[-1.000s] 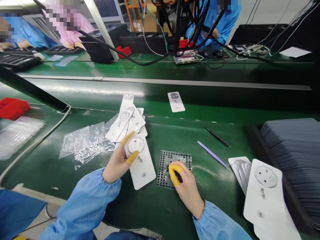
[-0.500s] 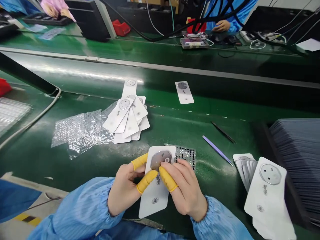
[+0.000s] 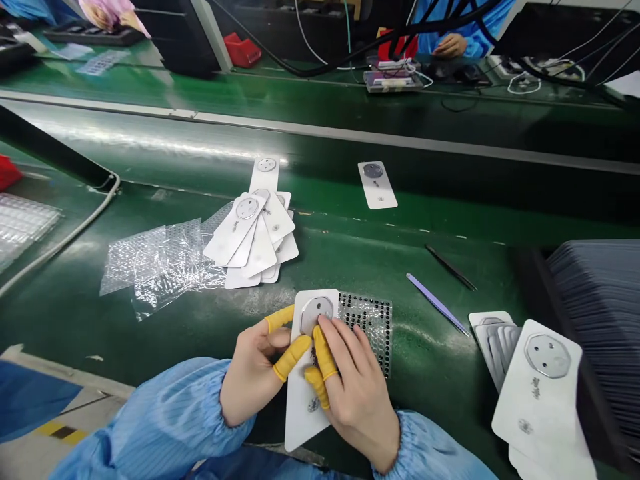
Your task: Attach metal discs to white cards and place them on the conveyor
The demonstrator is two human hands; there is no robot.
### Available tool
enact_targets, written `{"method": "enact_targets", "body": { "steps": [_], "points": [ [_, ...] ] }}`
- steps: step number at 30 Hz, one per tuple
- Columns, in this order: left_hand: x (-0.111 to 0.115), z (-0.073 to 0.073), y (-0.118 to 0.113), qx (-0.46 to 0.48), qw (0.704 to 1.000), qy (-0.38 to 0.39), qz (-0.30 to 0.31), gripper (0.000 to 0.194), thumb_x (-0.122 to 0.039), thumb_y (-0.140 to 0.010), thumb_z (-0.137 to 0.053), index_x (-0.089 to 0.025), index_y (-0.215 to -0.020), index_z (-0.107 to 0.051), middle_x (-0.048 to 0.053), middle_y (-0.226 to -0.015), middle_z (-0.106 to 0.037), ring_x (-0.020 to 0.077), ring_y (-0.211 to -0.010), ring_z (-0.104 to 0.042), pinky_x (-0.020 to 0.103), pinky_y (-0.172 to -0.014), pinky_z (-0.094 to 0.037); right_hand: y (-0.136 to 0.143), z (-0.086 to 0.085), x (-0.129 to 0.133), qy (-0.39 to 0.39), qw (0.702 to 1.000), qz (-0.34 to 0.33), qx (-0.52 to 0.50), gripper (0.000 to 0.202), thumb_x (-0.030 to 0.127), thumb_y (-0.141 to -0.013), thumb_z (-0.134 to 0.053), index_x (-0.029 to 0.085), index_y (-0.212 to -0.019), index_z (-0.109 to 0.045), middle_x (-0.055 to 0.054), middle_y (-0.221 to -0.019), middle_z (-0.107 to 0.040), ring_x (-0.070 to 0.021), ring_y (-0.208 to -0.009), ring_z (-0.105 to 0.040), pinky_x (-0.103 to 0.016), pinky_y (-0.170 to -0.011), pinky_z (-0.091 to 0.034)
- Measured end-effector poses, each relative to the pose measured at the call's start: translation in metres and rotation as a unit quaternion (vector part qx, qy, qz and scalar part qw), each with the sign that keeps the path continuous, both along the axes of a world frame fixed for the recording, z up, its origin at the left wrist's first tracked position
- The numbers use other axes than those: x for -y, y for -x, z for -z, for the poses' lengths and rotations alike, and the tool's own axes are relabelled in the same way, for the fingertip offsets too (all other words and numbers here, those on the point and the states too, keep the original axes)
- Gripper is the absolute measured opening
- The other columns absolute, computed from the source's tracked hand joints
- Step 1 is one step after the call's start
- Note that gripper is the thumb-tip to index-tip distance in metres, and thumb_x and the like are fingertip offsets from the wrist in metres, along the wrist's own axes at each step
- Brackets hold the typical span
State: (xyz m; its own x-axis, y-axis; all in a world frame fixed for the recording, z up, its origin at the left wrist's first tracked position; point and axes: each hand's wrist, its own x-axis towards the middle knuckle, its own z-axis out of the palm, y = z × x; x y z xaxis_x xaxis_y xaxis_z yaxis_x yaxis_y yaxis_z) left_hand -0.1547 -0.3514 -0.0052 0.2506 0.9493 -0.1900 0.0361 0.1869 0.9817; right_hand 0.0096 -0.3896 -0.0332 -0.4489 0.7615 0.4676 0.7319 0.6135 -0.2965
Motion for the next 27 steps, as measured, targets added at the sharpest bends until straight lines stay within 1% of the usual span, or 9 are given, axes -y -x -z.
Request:
{"method": "enact_targets", "body": {
  "steps": [4, 6, 8, 13, 18, 21, 23, 25, 27],
  "points": [
    [-0.006, 0.000, -0.004, 0.092, 0.991, 0.093, -0.015, 0.045, -0.031, -0.077, -0.072, -0.009, -0.114, -0.058, 0.001, -0.060, -0.065, 0.0106, -0.051, -0.058, 0.019, -0.051, -0.049, -0.006, 0.003, -0.003, 0.047, 0.994, 0.003, -0.101, 0.046, 0.009, -0.086, -0.049, 0.010, -0.132, -0.046, -0.021, -0.136, -0.045, -0.0329, -0.128, -0.040, -0.054, -0.097, -0.045],
    [-0.009, -0.001, -0.006, 0.127, 0.983, 0.132, -0.016, 0.043, -0.028, -0.072, -0.076, -0.010, -0.108, -0.059, 0.005, -0.070, -0.071, 0.0150, -0.060, -0.065, 0.022, -0.057, -0.053, -0.009, 0.002, -0.003, 0.071, 0.987, -0.002, -0.142, 0.052, 0.009, -0.086, -0.046, 0.014, -0.137, -0.041, -0.018, -0.139, -0.043, -0.0329, -0.129, -0.038, -0.055, -0.097, -0.045],
    [-0.011, -0.001, -0.007, 0.152, 0.977, 0.152, -0.013, 0.041, -0.025, -0.069, -0.079, -0.012, -0.103, -0.060, 0.008, -0.079, -0.074, 0.0188, -0.070, -0.069, 0.026, -0.064, -0.056, -0.010, 0.001, 0.000, 0.084, 0.982, -0.005, -0.170, 0.053, 0.008, -0.086, -0.043, 0.016, -0.138, -0.040, -0.016, -0.140, -0.043, -0.0331, -0.129, -0.038, -0.056, -0.097, -0.044],
    [-0.012, 0.001, -0.010, 0.152, 0.980, 0.128, -0.014, 0.032, -0.027, -0.073, -0.076, -0.013, -0.098, -0.061, 0.010, -0.092, -0.073, 0.0216, -0.082, -0.069, 0.027, -0.071, -0.055, -0.007, -0.003, 0.005, 0.103, 0.970, 0.001, -0.219, 0.049, 0.011, -0.089, -0.038, 0.018, -0.137, -0.042, -0.014, -0.135, -0.048, -0.0321, -0.126, -0.042, -0.056, -0.096, -0.044],
    [-0.011, 0.002, -0.010, 0.124, 0.986, 0.111, -0.009, 0.031, -0.029, -0.073, -0.074, -0.014, -0.097, -0.061, 0.009, -0.095, -0.071, 0.0217, -0.083, -0.067, 0.028, -0.073, -0.053, -0.006, -0.008, 0.006, 0.122, 0.951, 0.022, -0.283, 0.043, 0.015, -0.093, -0.035, 0.019, -0.134, -0.047, -0.013, -0.129, -0.054, -0.0309, -0.120, -0.049, -0.054, -0.095, -0.046],
    [-0.011, 0.003, -0.010, 0.114, 0.988, 0.107, -0.010, 0.032, -0.029, -0.074, -0.073, -0.013, -0.099, -0.060, 0.009, -0.094, -0.070, 0.0218, -0.084, -0.066, 0.029, -0.074, -0.053, -0.007, -0.010, 0.008, 0.119, 0.943, 0.049, -0.308, 0.041, 0.015, -0.093, -0.039, 0.022, -0.132, -0.050, -0.010, -0.131, -0.052, -0.0301, -0.121, -0.049, -0.054, -0.097, -0.046],
    [-0.010, 0.003, -0.011, 0.112, 0.987, 0.115, -0.010, 0.033, -0.030, -0.074, -0.072, -0.013, -0.099, -0.059, 0.009, -0.092, -0.069, 0.0211, -0.081, -0.066, 0.029, -0.072, -0.053, -0.006, -0.009, 0.008, 0.124, 0.938, 0.089, -0.311, 0.043, 0.013, -0.091, -0.044, 0.024, -0.132, -0.050, -0.009, -0.140, -0.045, -0.0312, -0.128, -0.044, -0.054, -0.101, -0.045],
    [-0.010, 0.002, -0.011, 0.114, 0.985, 0.127, -0.005, 0.034, -0.031, -0.073, -0.072, -0.013, -0.098, -0.058, 0.009, -0.090, -0.068, 0.0201, -0.077, -0.065, 0.029, -0.068, -0.054, -0.003, -0.005, 0.008, 0.147, 0.924, 0.127, -0.330, 0.048, 0.013, -0.089, -0.049, 0.024, -0.135, -0.046, -0.009, -0.142, -0.044, -0.0303, -0.128, -0.046, -0.051, -0.099, -0.049],
    [-0.010, 0.003, -0.012, 0.113, 0.986, 0.125, -0.004, 0.036, -0.033, -0.072, -0.073, -0.013, -0.097, -0.057, 0.008, -0.088, -0.067, 0.0194, -0.075, -0.065, 0.028, -0.065, -0.054, 0.001, -0.001, 0.007, 0.181, 0.902, 0.130, -0.369, 0.052, 0.012, -0.089, -0.052, 0.025, -0.138, -0.042, -0.008, -0.133, -0.055, -0.0267, -0.116, -0.058, -0.041, -0.088, -0.059]
  ]
}}
